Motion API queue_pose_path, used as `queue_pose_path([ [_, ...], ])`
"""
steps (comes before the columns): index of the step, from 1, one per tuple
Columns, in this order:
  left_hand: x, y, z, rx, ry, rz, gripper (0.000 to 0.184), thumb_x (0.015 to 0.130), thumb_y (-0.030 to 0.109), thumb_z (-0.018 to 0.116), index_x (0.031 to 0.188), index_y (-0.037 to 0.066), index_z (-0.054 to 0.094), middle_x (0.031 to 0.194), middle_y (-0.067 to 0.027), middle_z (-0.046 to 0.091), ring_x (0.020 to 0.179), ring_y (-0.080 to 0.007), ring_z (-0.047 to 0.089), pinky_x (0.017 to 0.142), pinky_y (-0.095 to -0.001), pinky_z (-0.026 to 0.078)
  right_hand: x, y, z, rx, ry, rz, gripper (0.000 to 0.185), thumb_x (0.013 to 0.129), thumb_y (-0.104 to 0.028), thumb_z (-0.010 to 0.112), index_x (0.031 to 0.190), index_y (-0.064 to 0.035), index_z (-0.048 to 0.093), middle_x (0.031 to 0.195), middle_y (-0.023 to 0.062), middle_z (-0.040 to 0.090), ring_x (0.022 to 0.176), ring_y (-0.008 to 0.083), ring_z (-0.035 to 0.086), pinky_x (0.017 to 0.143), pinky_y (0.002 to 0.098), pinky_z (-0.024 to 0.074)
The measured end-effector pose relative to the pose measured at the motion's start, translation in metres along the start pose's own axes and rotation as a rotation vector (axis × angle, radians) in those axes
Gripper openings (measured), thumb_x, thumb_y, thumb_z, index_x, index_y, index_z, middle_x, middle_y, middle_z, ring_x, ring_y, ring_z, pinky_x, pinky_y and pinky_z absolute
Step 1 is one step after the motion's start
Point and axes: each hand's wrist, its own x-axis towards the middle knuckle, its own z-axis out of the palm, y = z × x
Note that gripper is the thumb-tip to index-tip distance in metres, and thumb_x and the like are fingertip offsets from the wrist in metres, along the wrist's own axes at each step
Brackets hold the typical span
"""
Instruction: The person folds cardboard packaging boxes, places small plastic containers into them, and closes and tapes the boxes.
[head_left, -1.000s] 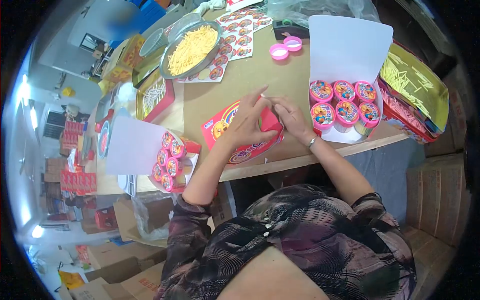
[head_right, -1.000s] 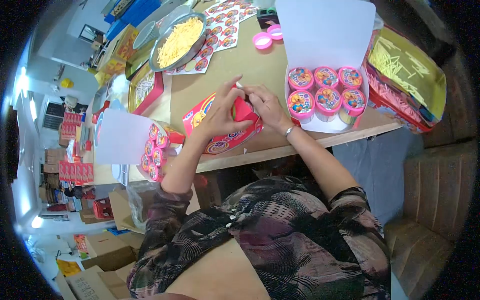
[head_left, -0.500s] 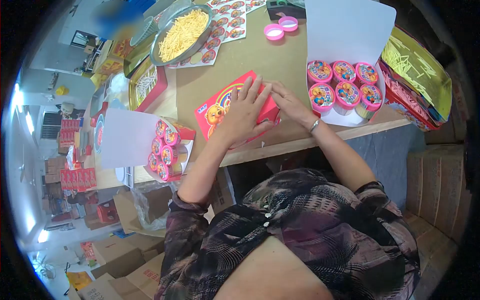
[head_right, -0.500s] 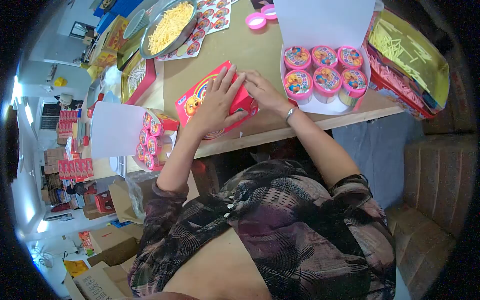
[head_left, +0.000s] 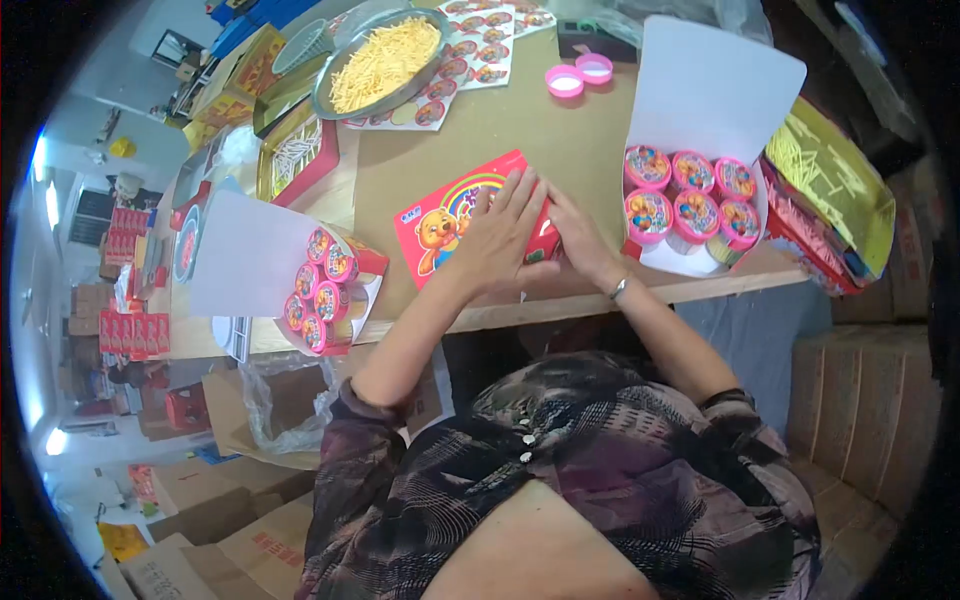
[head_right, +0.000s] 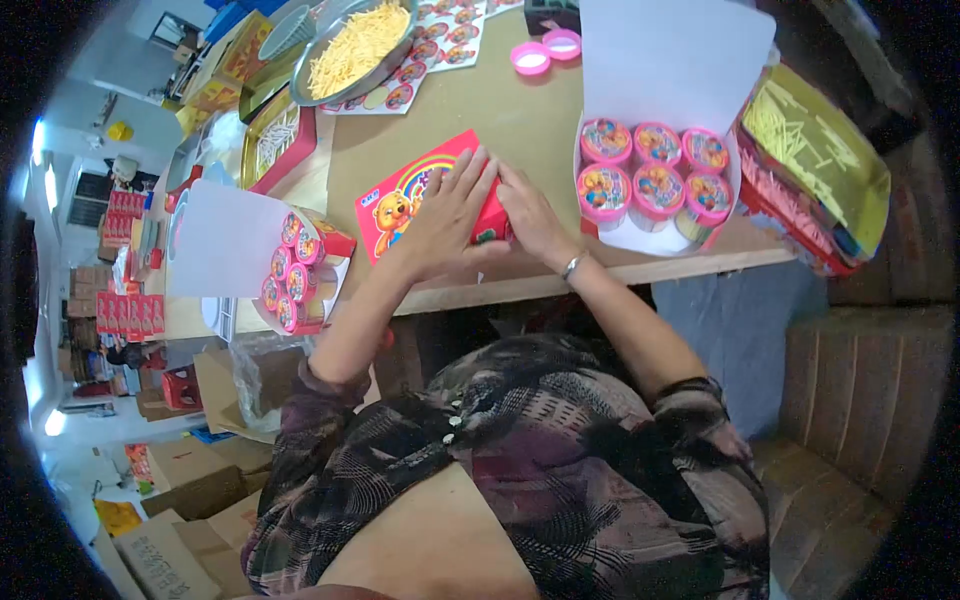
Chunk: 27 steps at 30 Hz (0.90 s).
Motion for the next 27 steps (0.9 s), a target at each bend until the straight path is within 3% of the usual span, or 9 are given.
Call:
queue_pose_path([
  [3,-0.038,0.02,-0.033,-0.005,-0.049,-0.364,0.085,0.077,0.055,0.063,0.145,0.011,0.036,0.148,-0.0247,0.03,0.133,-0.0419,0.033,0.103,-0.0561,0.03,0.004,-0.015,-0.006,-0.162,-0.025,-0.048,0.052,0.093,-0.012,0.044,0.142,0.0028,0.036,0.145,0.0163,0.038,0.133,0.0272,0.037,0.109,0.0323,0.0291],
  [6,-0.093,0.012,-0.023,0.436,0.021,-0.543,0.075,0.08,0.043,0.067,0.144,0.016,0.039,0.146,-0.0254,0.031,0.121,-0.0417,0.046,0.096,-0.0495,0.04,-0.001,-0.009,0.008,-0.172,0.039,-0.085,0.052,0.092,-0.012,0.045,0.141,0.0029,0.037,0.143,0.0172,0.04,0.132,0.0281,0.039,0.109,0.0332,0.0303],
  [8,-0.106,0.006,0.002,-0.051,0.28,-0.565,0.071,0.081,0.029,0.071,0.144,0.017,0.04,0.147,-0.0264,0.028,0.116,-0.0409,0.051,0.091,-0.0437,0.045,0.0,0.0,0.013,-0.185,0.079,-0.101,0.052,0.091,-0.012,0.046,0.141,0.003,0.038,0.141,0.018,0.042,0.13,0.0291,0.041,0.108,0.034,0.0315],
  [13,-0.069,-0.034,0.012,-0.206,0.323,-0.7,0.074,0.08,0.024,0.072,0.145,0.017,0.038,0.148,-0.0275,0.026,0.117,-0.041,0.049,0.092,-0.0443,0.045,0.059,0.012,0.012,-0.011,0.075,0.066,0.055,0.092,-0.018,0.05,0.143,-0.0017,0.036,0.147,0.0161,0.035,0.13,0.028,0.04,0.105,0.036,0.0353],
  [18,-0.07,-0.067,-0.021,0.045,0.404,-0.448,0.073,0.08,0.024,0.072,0.144,0.011,0.038,0.141,-0.0236,0.041,0.118,-0.0369,0.05,0.091,-0.0436,0.045,0.076,-0.06,0.018,-0.366,0.195,-0.067,0.053,0.092,-0.019,0.051,0.141,-0.0023,0.039,0.146,0.0172,0.036,0.131,0.0285,0.04,0.103,0.0364,0.0375],
  [19,-0.06,-0.039,-0.082,-0.347,0.419,-0.613,0.073,0.081,0.025,0.07,0.143,0.007,0.037,0.139,-0.0195,0.045,0.119,-0.033,0.049,0.094,-0.0445,0.043,0.069,-0.094,0.016,-0.008,0.092,-0.159,0.049,0.093,-0.018,0.049,0.14,-0.003,0.041,0.146,0.0172,0.036,0.132,0.0279,0.04,0.103,0.0378,0.0382],
  [21,-0.073,-0.002,-0.15,-0.502,0.578,-0.481,0.072,0.081,0.025,0.07,0.143,0.007,0.038,0.139,-0.0195,0.044,0.12,-0.0331,0.048,0.095,-0.0451,0.042,0.037,-0.2,0.014,0.711,-0.233,-0.141,0.045,0.095,-0.012,0.043,0.139,-0.0057,0.041,0.148,0.0166,0.034,0.123,0.0293,0.051,0.095,0.0388,0.0483],
  [23,-0.095,0.04,-0.198,-0.519,0.661,-0.198,0.071,0.081,0.025,0.069,0.143,0.006,0.038,0.14,-0.0195,0.043,0.121,-0.0331,0.048,0.096,-0.0456,0.041,0.011,-0.249,0.015,0.899,-0.526,-0.189,0.045,0.094,-0.011,0.043,0.139,-0.0043,0.041,0.147,0.018,0.035,0.121,0.0299,0.053,0.094,0.0385,0.0491],
  [27,-0.115,0.1,-0.228,-0.506,0.653,0.147,0.07,0.081,0.025,0.068,0.142,0.006,0.038,0.14,-0.0195,0.042,0.122,-0.0331,0.046,0.097,-0.0467,0.039,-0.014,-0.265,0.016,0.919,-0.637,-0.241,0.046,0.092,-0.009,0.045,0.137,-0.0016,0.042,0.144,0.0207,0.037,0.117,0.0312,0.055,0.091,0.038,0.0505],
])
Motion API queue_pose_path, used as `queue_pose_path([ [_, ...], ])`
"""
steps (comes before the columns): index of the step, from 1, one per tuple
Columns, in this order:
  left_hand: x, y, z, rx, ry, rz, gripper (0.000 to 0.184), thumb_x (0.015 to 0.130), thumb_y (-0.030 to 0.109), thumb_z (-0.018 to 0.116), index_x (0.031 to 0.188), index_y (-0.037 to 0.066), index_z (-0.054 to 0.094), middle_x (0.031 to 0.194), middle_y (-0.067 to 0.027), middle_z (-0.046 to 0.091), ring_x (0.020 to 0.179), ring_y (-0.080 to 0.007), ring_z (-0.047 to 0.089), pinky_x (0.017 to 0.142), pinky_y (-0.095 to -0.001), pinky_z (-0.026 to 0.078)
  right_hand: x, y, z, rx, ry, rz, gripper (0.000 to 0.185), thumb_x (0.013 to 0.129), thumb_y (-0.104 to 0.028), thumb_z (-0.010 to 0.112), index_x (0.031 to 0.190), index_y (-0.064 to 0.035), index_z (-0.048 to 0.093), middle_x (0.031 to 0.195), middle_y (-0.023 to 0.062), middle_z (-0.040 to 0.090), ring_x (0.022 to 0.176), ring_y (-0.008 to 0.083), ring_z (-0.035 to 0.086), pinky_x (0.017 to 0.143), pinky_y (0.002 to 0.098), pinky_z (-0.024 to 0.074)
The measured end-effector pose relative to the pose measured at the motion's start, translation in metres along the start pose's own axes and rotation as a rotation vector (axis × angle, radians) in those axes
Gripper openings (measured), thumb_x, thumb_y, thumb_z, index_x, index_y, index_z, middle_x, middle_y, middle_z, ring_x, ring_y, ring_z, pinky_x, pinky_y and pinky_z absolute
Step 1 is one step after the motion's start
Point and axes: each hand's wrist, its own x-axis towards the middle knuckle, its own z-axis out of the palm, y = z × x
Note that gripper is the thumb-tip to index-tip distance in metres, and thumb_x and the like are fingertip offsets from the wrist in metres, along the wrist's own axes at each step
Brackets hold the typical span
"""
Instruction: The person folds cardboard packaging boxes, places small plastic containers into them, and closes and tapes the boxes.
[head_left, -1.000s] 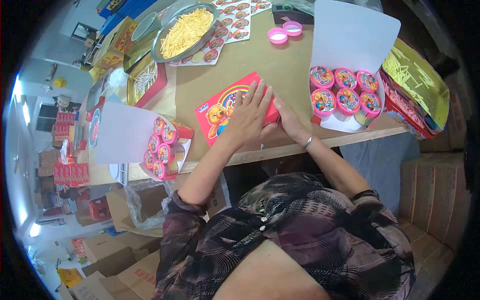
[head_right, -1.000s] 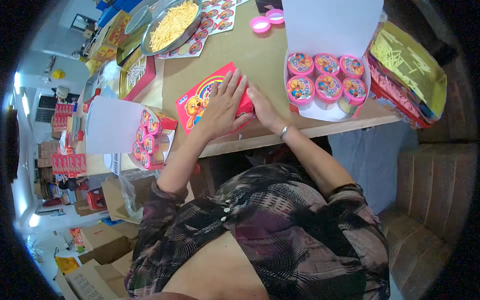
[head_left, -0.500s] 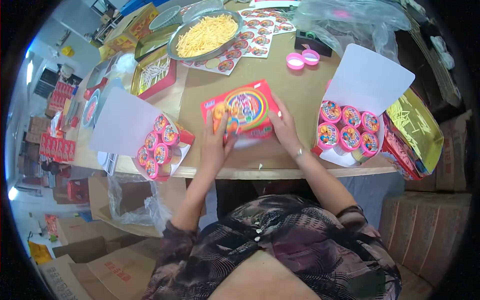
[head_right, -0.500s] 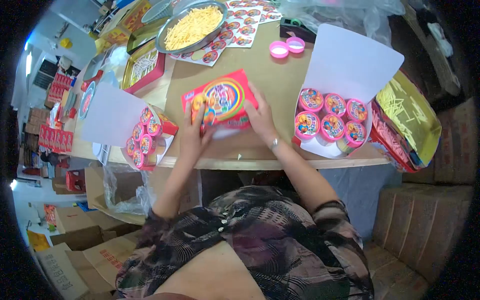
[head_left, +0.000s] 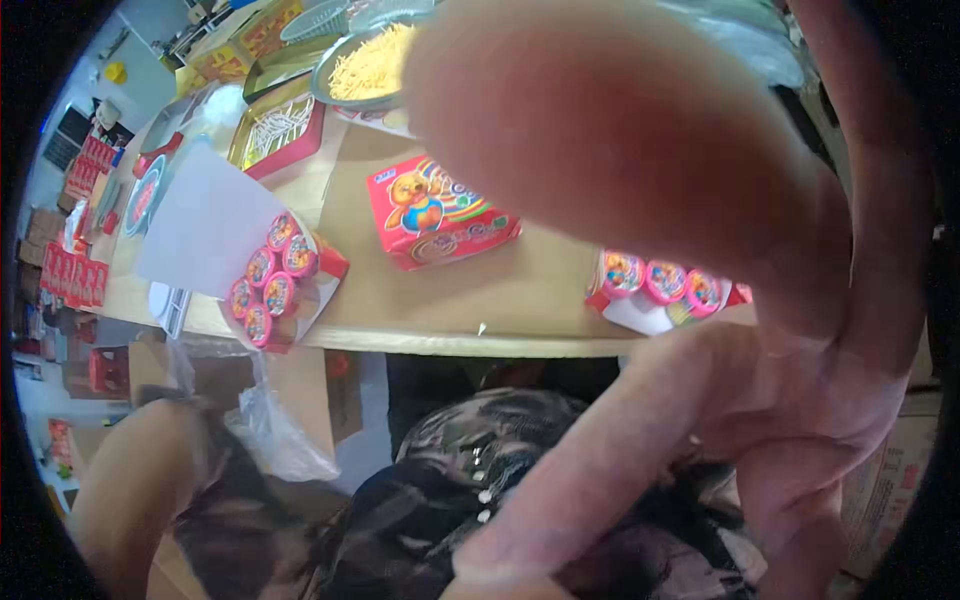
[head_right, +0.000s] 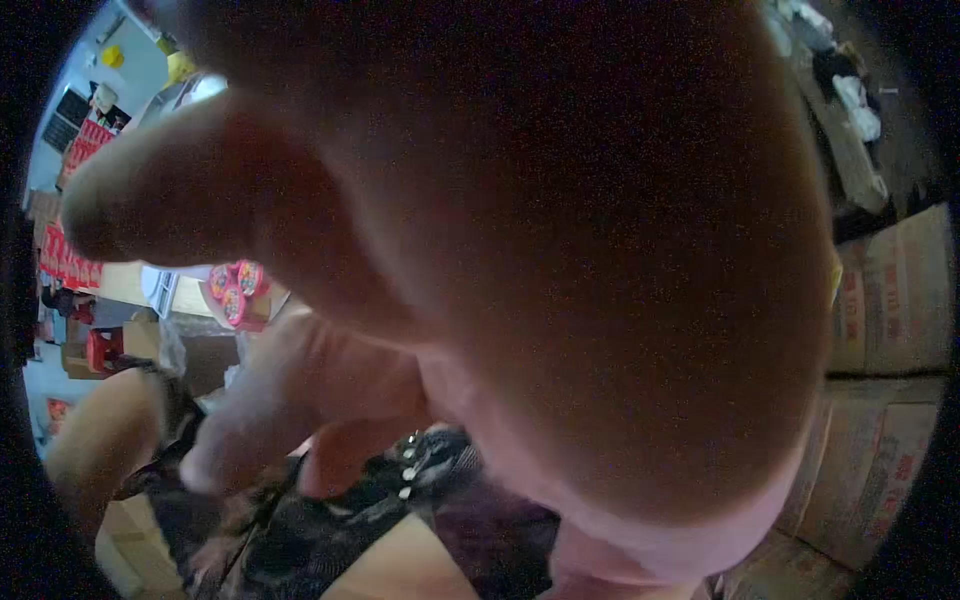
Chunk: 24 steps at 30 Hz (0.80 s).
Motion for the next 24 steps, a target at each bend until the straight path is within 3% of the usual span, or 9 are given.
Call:
queue_pose_path([
  [12,0.009,0.019,0.038,0.025,0.06,0.069,0.067,0.082,0.024,0.066,0.141,0.006,0.04,0.143,-0.0194,0.039,0.127,-0.0332,0.041,0.101,-0.0501,0.034,-0.031,-0.022,0.042,-0.039,-0.048,-0.059,0.048,0.086,-0.001,0.05,0.133,0.0066,0.044,0.136,0.0289,0.042,0.104,0.0352,0.062,0.084,0.0366,0.0549],
  [17,0.0,0.048,0.05,0.017,0.097,0.014,0.065,0.082,0.023,0.065,0.14,0.006,0.04,0.144,-0.0194,0.037,0.128,-0.0332,0.038,0.102,-0.0515,0.032,-0.062,-0.057,0.056,-0.237,-0.007,-0.102,0.048,0.084,0.002,0.052,0.131,0.01,0.044,0.133,0.0323,0.045,0.098,0.0369,0.065,0.081,0.036,0.0568],
  [19,-0.001,0.052,0.054,0.027,0.104,0.03,0.065,0.082,0.023,0.064,0.14,0.006,0.041,0.144,-0.0194,0.037,0.129,-0.0332,0.038,0.103,-0.052,0.031,-0.079,-0.069,0.046,-0.605,0.056,-0.104,0.049,0.083,0.003,0.053,0.13,0.0113,0.045,0.131,0.0337,0.046,0.096,0.0375,0.066,0.079,0.0357,0.0575],
  [21,0.001,0.029,0.039,0.024,0.121,0.029,0.064,0.082,0.023,0.064,0.139,0.006,0.041,0.144,-0.0193,0.036,0.13,-0.0332,0.037,0.104,-0.0526,0.03,-0.084,-0.069,-0.006,-1.486,0.193,0.088,0.051,0.082,-0.001,0.056,0.131,0.0093,0.045,0.126,0.0284,0.05,0.105,0.0343,0.061,0.089,0.0406,0.0507],
  [23,0.001,0.035,0.04,0.026,0.133,0.029,0.064,0.082,0.023,0.064,0.139,0.006,0.041,0.145,-0.0193,0.035,0.131,-0.0332,0.036,0.104,-0.0531,0.029,-0.121,-0.074,-0.045,-2.052,0.532,0.179,0.05,0.083,-0.005,0.058,0.13,0.0061,0.047,0.121,0.0218,0.054,0.113,0.0315,0.054,0.098,0.0405,0.042],
  [24,0.001,0.037,0.041,0.028,0.142,0.022,0.063,0.082,0.023,0.063,0.139,0.006,0.041,0.145,-0.0193,0.035,0.131,-0.0332,0.035,0.105,-0.0534,0.029,-0.149,-0.076,-0.075,-2.045,0.529,0.206,0.05,0.083,-0.005,0.058,0.13,0.0061,0.047,0.121,0.0218,0.054,0.113,0.0315,0.054,0.098,0.0405,0.042],
])
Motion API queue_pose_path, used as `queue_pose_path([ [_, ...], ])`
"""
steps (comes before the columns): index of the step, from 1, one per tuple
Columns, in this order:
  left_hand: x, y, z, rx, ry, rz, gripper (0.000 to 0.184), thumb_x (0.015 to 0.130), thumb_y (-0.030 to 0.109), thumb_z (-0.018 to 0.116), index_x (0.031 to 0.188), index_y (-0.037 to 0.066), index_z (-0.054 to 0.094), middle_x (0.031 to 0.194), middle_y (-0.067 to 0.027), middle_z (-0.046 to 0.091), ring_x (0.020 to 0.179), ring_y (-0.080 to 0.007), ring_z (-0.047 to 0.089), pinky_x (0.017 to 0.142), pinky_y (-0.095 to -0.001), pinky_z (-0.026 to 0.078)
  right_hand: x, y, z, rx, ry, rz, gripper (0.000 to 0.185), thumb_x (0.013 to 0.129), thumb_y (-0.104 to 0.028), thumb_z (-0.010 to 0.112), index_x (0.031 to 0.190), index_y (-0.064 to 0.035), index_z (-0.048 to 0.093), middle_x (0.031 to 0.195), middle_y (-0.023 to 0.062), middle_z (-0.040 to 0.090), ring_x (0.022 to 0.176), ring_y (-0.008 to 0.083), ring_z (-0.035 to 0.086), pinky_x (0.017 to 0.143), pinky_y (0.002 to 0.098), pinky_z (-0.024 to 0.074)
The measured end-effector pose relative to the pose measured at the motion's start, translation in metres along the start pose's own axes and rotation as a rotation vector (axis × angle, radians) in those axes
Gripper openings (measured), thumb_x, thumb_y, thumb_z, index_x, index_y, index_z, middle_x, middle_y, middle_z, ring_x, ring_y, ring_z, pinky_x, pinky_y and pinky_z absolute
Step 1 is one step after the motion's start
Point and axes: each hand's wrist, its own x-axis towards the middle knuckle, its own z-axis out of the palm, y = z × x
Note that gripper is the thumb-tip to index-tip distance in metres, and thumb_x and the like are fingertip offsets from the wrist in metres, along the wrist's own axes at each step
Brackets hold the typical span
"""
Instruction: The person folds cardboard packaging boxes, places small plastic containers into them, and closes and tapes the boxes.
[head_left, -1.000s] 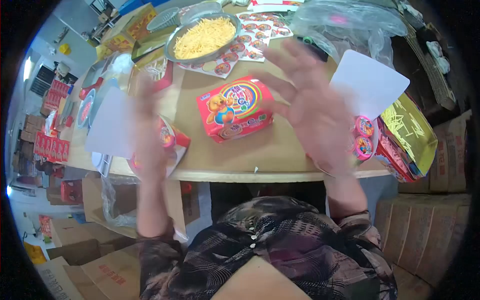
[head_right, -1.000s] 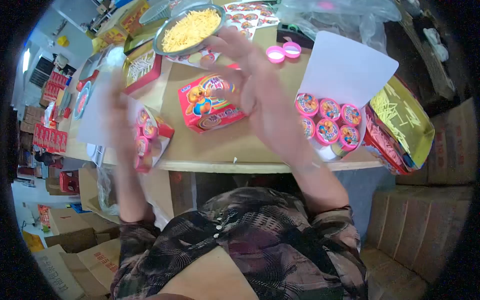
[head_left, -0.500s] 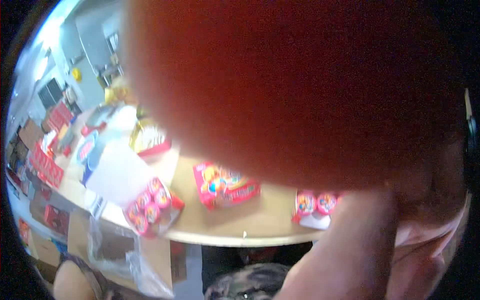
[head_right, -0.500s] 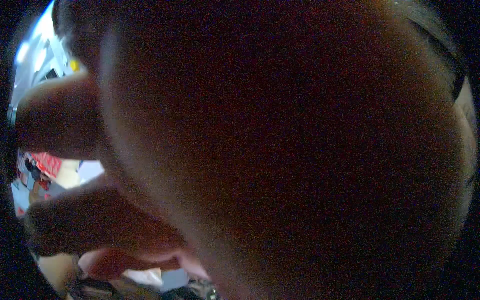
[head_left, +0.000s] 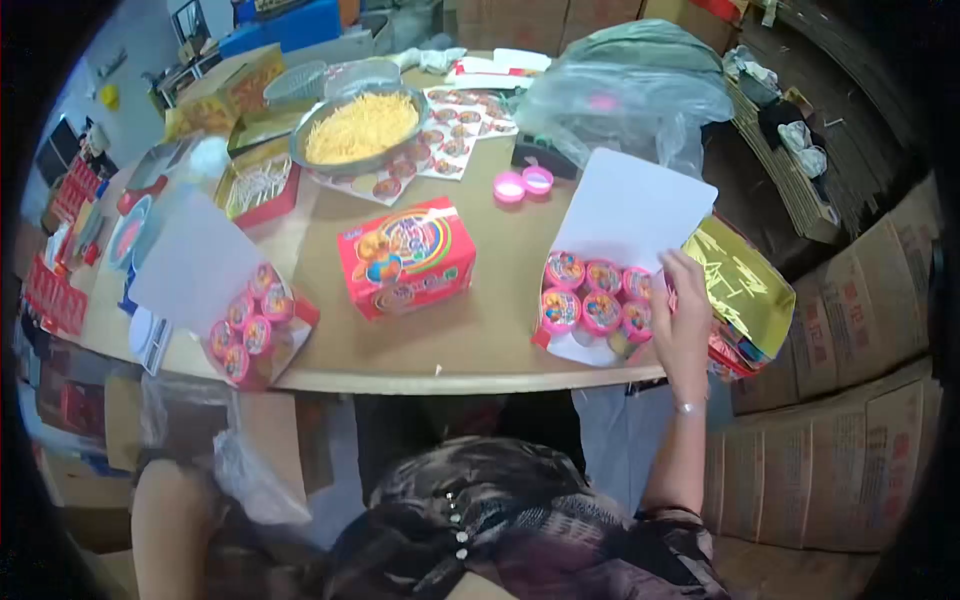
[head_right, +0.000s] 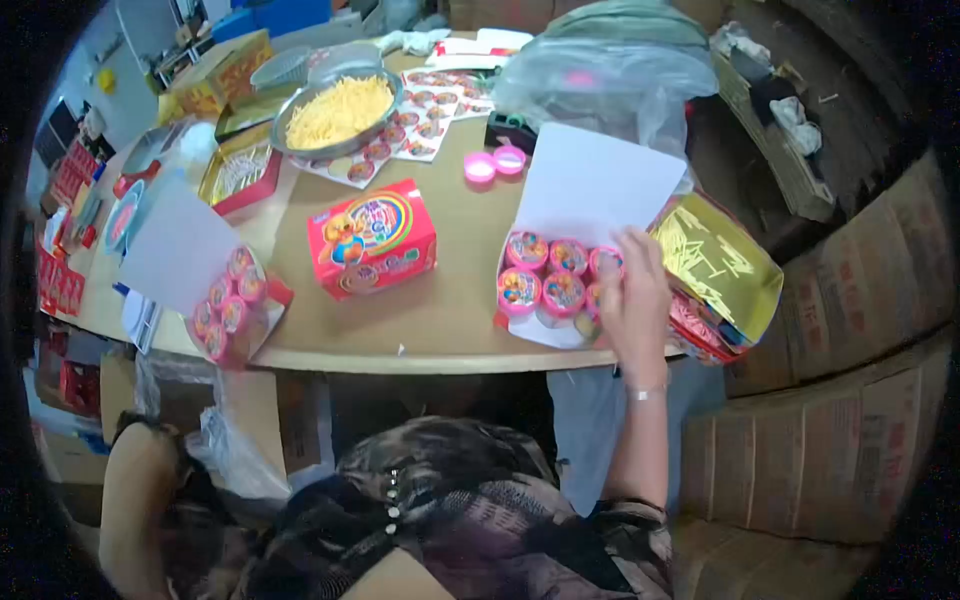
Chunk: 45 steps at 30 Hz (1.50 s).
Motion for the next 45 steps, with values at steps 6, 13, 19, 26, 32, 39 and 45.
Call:
queue_pose_path([
  [6,0.002,-0.038,0.041,0.183,0.092,-0.241,0.062,0.082,0.022,0.062,0.138,0.006,0.042,0.146,-0.0193,0.033,0.133,-0.0333,0.033,0.107,-0.0551,0.026,-0.053,0.126,0.055,0.036,0.197,0.36,0.048,0.088,-0.007,0.051,0.136,0.001,0.045,0.132,0.0185,0.051,0.118,0.031,0.05,0.1,0.0359,0.0401],
  [13,-0.106,-0.272,0.127,0.957,-0.498,-0.267,0.073,0.088,0.05,0.05,0.146,0.01,0.033,0.153,-0.013,0.028,0.141,-0.0343,0.025,0.105,-0.0598,0.025,-0.042,0.097,0.082,0.165,0.076,0.355,0.054,0.091,-0.004,0.042,0.144,-0.0025,0.034,0.14,0.0196,0.045,0.123,0.0331,0.048,0.103,0.0357,0.0387],
  [19,-0.087,-0.25,0.139,0.682,-0.458,-0.489,0.062,0.091,0.037,0.054,0.142,0.005,0.038,0.151,-0.0182,0.03,0.14,-0.0354,0.027,0.11,-0.05,0.024,-0.025,0.062,0.117,0.461,0.037,0.307,0.054,0.093,-0.01,0.044,0.145,0.0001,0.032,0.147,0.0197,0.036,0.13,0.0327,0.041,0.107,0.0359,0.0345],
  [26,-0.083,-0.214,0.205,0.189,-0.219,-0.418,0.065,0.091,0.031,0.053,0.143,-0.002,0.033,0.15,-0.0238,0.027,0.14,-0.0369,0.025,0.11,-0.046,0.027,-0.023,0.069,0.121,0.137,-0.105,0.049,0.057,0.093,-0.017,0.048,0.143,0.0038,0.032,0.15,0.0209,0.03,0.139,0.0363,0.029,0.11,0.0398,0.0293],
  [32,-0.068,-0.206,0.195,0.309,-0.447,-0.42,0.062,0.092,0.028,0.052,0.142,-0.003,0.034,0.149,-0.0239,0.03,0.141,-0.0356,0.025,0.11,-0.045,0.028,-0.023,0.068,0.107,-0.061,-0.269,-0.076,0.059,0.093,-0.022,0.05,0.143,0.0037,0.033,0.152,0.0212,0.027,0.141,0.0384,0.024,0.11,0.0426,0.0286],
  [39,-0.078,-0.26,0.185,-0.083,-0.412,-0.523,0.054,0.091,0.02,0.05,0.141,0.004,0.041,0.147,-0.0161,0.038,0.141,-0.032,0.026,0.111,-0.043,0.027,-0.025,0.081,0.111,0.071,-0.342,0.049,0.055,0.095,-0.02,0.042,0.144,0.0013,0.032,0.154,0.0159,0.025,0.142,0.0343,0.022,0.114,0.0406,0.0216],
  [45,-0.082,-0.24,0.182,0.085,-0.448,-0.443,0.054,0.09,0.019,0.047,0.142,0.007,0.041,0.15,-0.0131,0.035,0.141,-0.0315,0.024,0.112,-0.043,0.026,-0.03,0.075,0.116,-0.001,-0.316,0.022,0.05,0.097,-0.022,0.041,0.143,-0.0022,0.037,0.152,0.0127,0.031,0.143,0.033,0.021,0.114,0.0403,0.0217],
])
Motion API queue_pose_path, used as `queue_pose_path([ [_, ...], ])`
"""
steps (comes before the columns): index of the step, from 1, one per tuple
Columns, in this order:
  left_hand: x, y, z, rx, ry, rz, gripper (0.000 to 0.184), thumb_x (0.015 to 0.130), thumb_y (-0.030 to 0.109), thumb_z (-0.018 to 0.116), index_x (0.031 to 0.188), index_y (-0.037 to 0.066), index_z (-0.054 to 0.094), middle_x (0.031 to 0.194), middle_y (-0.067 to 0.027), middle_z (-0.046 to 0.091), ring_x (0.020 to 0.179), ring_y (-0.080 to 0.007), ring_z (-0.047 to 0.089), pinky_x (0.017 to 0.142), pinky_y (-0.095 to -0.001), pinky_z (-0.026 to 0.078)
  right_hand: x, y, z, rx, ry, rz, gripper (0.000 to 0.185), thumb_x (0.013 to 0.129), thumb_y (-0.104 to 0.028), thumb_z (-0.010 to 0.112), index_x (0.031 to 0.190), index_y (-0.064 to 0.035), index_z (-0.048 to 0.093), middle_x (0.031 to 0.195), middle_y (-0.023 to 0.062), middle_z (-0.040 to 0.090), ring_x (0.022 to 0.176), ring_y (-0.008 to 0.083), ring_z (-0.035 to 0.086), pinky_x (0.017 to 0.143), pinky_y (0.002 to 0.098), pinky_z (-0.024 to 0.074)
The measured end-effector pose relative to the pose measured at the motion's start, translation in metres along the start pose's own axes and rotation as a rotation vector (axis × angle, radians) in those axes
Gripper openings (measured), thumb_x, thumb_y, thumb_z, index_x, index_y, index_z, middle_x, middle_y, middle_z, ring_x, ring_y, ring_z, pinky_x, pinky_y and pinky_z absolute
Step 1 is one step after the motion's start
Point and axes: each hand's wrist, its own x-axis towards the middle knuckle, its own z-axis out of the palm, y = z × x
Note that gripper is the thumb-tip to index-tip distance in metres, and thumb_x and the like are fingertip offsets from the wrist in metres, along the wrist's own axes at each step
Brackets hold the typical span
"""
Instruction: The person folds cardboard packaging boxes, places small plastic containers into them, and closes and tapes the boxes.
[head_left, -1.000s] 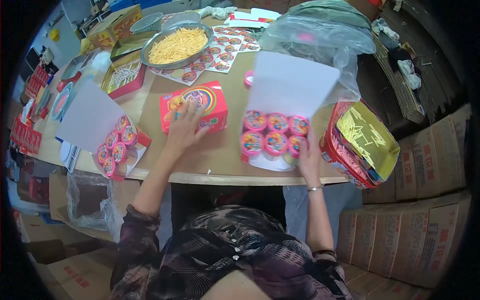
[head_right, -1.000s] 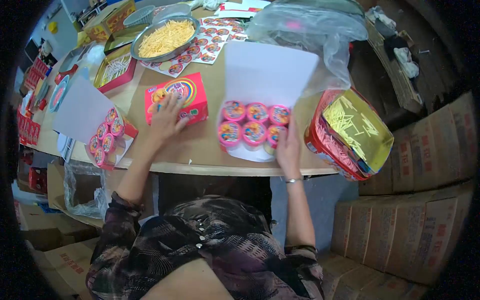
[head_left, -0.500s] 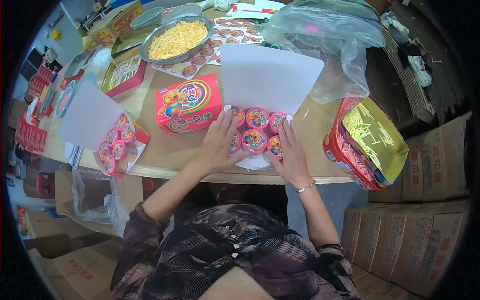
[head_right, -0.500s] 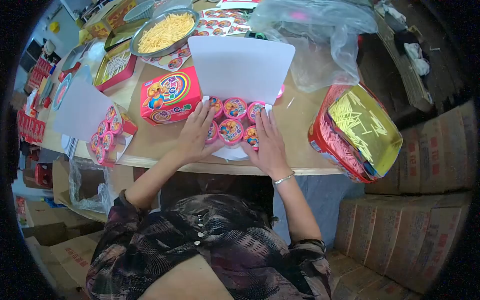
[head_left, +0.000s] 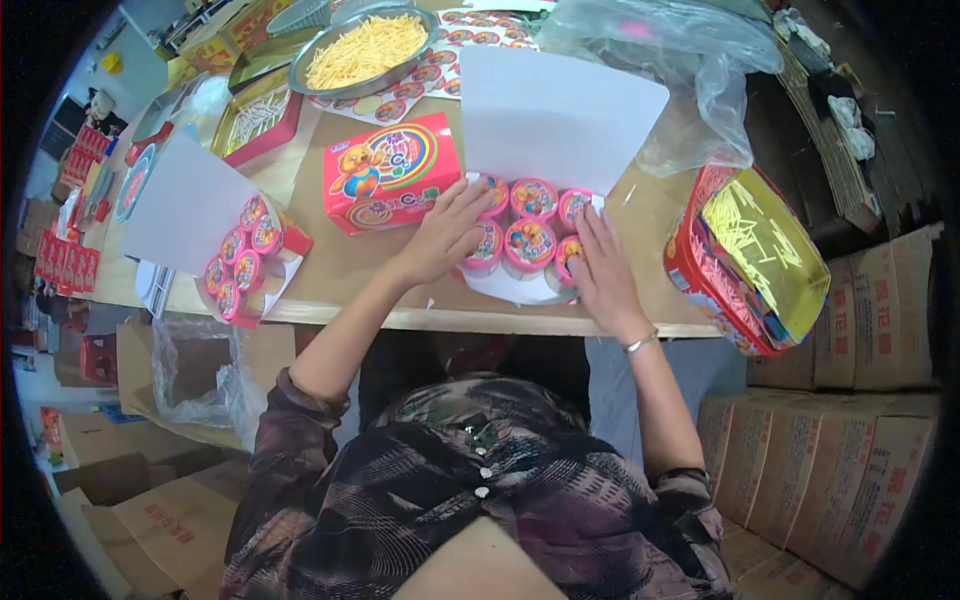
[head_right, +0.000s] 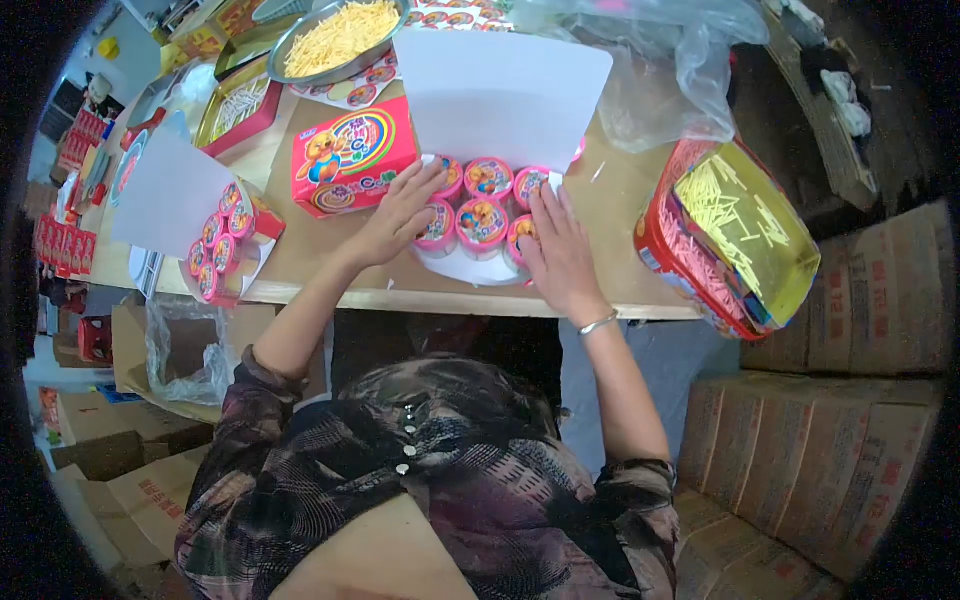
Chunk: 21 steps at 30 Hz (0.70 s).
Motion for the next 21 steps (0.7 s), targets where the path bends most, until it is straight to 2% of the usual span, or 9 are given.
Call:
queue_pose_path([
  [3,0.007,0.004,0.006,-0.048,0.052,0.001,0.054,0.09,0.02,0.047,0.142,0.007,0.04,0.151,-0.0131,0.034,0.141,-0.0315,0.024,0.113,-0.0434,0.025,0.003,0.02,-0.004,0.138,0.016,-0.04,0.048,0.097,-0.024,0.042,0.141,-0.0036,0.042,0.151,0.0117,0.034,0.143,0.0324,0.021,0.113,0.0413,0.0237],
  [7,0.005,0.004,0.008,-0.093,0.096,-0.011,0.056,0.091,0.023,0.045,0.144,0.006,0.037,0.152,-0.0144,0.031,0.14,-0.0329,0.024,0.113,-0.0436,0.023,0.005,0.025,-0.004,0.493,0.062,0.058,0.042,0.096,-0.02,0.045,0.133,-0.0022,0.05,0.141,0.0117,0.047,0.135,0.0286,0.037,0.106,0.0391,0.0344],
  [9,0.006,0.001,0.005,-0.046,0.08,-0.005,0.057,0.09,0.023,0.046,0.144,0.005,0.036,0.151,-0.015,0.032,0.14,-0.0329,0.025,0.113,-0.0431,0.023,0.008,0.018,-0.018,0.681,0.2,0.246,0.035,0.095,-0.015,0.048,0.127,-0.0011,0.056,0.13,0.0107,0.056,0.121,0.0205,0.05,0.1,0.0303,0.0395],
  [10,0.007,0.0,0.004,-0.002,0.064,0.005,0.059,0.09,0.023,0.046,0.144,0.005,0.035,0.151,-0.0156,0.032,0.14,-0.0328,0.025,0.113,-0.0427,0.024,0.013,0.013,-0.026,0.682,0.201,0.246,0.035,0.095,-0.015,0.048,0.127,-0.0011,0.056,0.13,0.0107,0.056,0.121,0.0205,0.05,0.1,0.0303,0.0395],
  [12,0.007,0.002,0.007,0.08,0.028,0.028,0.061,0.088,0.023,0.048,0.144,0.003,0.034,0.15,-0.0168,0.033,0.14,-0.0328,0.025,0.113,-0.0419,0.024,0.019,0.008,-0.039,0.678,0.479,0.316,0.031,0.095,-0.013,0.049,0.122,-0.0003,0.057,0.123,0.0092,0.059,0.109,0.0165,0.056,0.096,0.0249,0.0417],
  [15,0.007,0.003,0.017,-0.085,0.111,-0.027,0.062,0.089,0.024,0.048,0.145,0.003,0.033,0.151,-0.0161,0.032,0.141,-0.0315,0.024,0.113,-0.0413,0.023,0.024,0.013,-0.037,0.558,0.502,0.285,0.035,0.096,-0.018,0.05,0.125,-0.0002,0.054,0.121,0.0097,0.06,0.107,0.018,0.057,0.094,0.0282,0.043],
  [17,0.011,0.008,0.024,-0.252,0.194,-0.081,0.063,0.089,0.026,0.048,0.145,0.003,0.032,0.151,-0.0153,0.031,0.141,-0.0303,0.022,0.113,-0.0408,0.022,0.03,0.0,-0.02,1.416,0.298,0.785,0.042,0.097,-0.026,0.049,0.131,-0.0017,0.048,0.12,0.0101,0.06,0.102,0.017,0.06,0.087,0.029,0.0485],
  [18,0.015,0.009,0.024,-0.256,0.189,-0.074,0.063,0.089,0.026,0.048,0.145,0.003,0.032,0.151,-0.0153,0.031,0.141,-0.0303,0.022,0.113,-0.0408,0.022,0.033,-0.003,-0.018,1.413,0.308,0.786,0.042,0.097,-0.026,0.049,0.131,-0.0017,0.048,0.12,0.0101,0.06,0.102,0.017,0.06,0.087,0.029,0.0485],
  [21,0.039,0.028,0.001,-0.66,0.241,-0.356,0.063,0.084,0.021,0.052,0.143,0.003,0.037,0.148,-0.0165,0.035,0.14,-0.0312,0.026,0.11,-0.0412,0.027,0.043,-0.01,-0.016,1.562,0.206,0.658,0.046,0.098,-0.031,0.048,0.135,-0.0028,0.044,0.121,0.0104,0.06,0.099,0.0159,0.062,0.08,0.028,0.0517],
])
